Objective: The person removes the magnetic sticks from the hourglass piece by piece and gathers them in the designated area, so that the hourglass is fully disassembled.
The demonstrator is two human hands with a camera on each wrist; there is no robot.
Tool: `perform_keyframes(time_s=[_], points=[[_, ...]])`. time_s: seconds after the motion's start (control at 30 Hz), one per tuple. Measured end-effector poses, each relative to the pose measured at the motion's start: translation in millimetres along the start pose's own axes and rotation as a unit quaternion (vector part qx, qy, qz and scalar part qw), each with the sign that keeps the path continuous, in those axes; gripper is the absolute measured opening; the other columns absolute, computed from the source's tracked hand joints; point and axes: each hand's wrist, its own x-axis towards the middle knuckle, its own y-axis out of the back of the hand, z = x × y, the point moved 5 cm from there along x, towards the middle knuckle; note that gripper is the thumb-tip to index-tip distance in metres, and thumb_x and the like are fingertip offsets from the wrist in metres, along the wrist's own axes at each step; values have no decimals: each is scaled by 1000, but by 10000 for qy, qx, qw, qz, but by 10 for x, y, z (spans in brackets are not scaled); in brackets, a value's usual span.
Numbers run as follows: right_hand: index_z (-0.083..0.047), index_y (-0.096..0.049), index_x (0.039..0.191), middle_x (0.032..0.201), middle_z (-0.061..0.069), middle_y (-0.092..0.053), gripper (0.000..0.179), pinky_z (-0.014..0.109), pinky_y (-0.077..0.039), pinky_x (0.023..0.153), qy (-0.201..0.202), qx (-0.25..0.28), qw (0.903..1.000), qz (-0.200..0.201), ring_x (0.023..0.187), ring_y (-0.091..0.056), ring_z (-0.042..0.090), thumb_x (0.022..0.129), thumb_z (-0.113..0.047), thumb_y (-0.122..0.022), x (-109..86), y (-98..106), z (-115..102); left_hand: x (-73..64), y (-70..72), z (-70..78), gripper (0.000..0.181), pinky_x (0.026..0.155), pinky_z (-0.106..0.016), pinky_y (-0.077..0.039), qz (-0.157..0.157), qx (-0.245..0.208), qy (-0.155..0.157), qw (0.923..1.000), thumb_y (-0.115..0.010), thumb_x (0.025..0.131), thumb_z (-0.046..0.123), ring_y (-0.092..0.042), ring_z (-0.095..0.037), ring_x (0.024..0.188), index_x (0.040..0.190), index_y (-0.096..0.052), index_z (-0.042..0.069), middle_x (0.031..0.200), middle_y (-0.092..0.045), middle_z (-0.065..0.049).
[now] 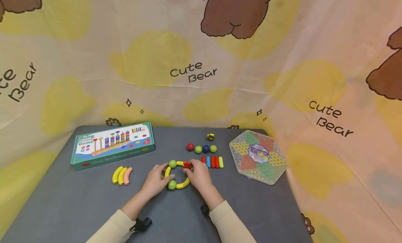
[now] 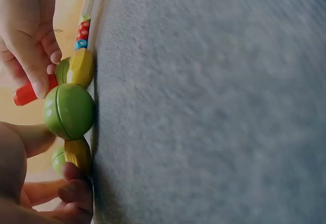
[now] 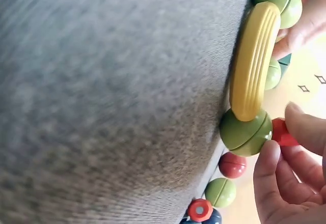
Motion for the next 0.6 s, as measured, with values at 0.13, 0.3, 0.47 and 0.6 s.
perform_keyframes(time_s=[0.13, 0.3, 0.47, 0.6], points=[[-6, -70, 105, 84, 1, -65, 24, 22, -50, 63, -79, 1, 10000, 8, 71, -56, 11, 89, -21, -79, -6, 8, 17, -3, 2, -4, 61, 67, -28, -46, 4, 25, 40, 10000, -78, 88, 23, -52, -14, 74, 139, -56, -1, 112, -58, -13], [-6, -68, 105, 84, 1, -65, 22, 22, -50, 63, -175, -8, 9998, 84, 71, -55, 11, 91, -20, -77, -24, 17, 12, 1, 18, 4, 60, 66, -28, -46, 17, 46, 33, 10000, -77, 88, 20, -52, -14, 74, 139, -56, -2, 110, -58, -13], [-5, -68, 108, 84, 1, -64, 23, 23, -51, 65, -167, 52, 9994, 309, 72, -56, 12, 92, -21, -76, -53, 19, 3, 1, 20, 0, 59, 66, -29, -47, 16, 45, 83, 10000, -77, 87, 18, -53, -14, 73, 138, -56, -2, 109, -58, -12], [-5, -68, 108, 83, 1, -63, 24, 23, -50, 64, -125, 21, 9991, 414, 72, -55, 13, 91, -20, -77, -65, 17, -2, 0, 22, 7, 57, 66, -29, -47, 35, 77, 67, 9999, -77, 86, 16, -54, -13, 72, 137, -58, -3, 110, -59, -13]])
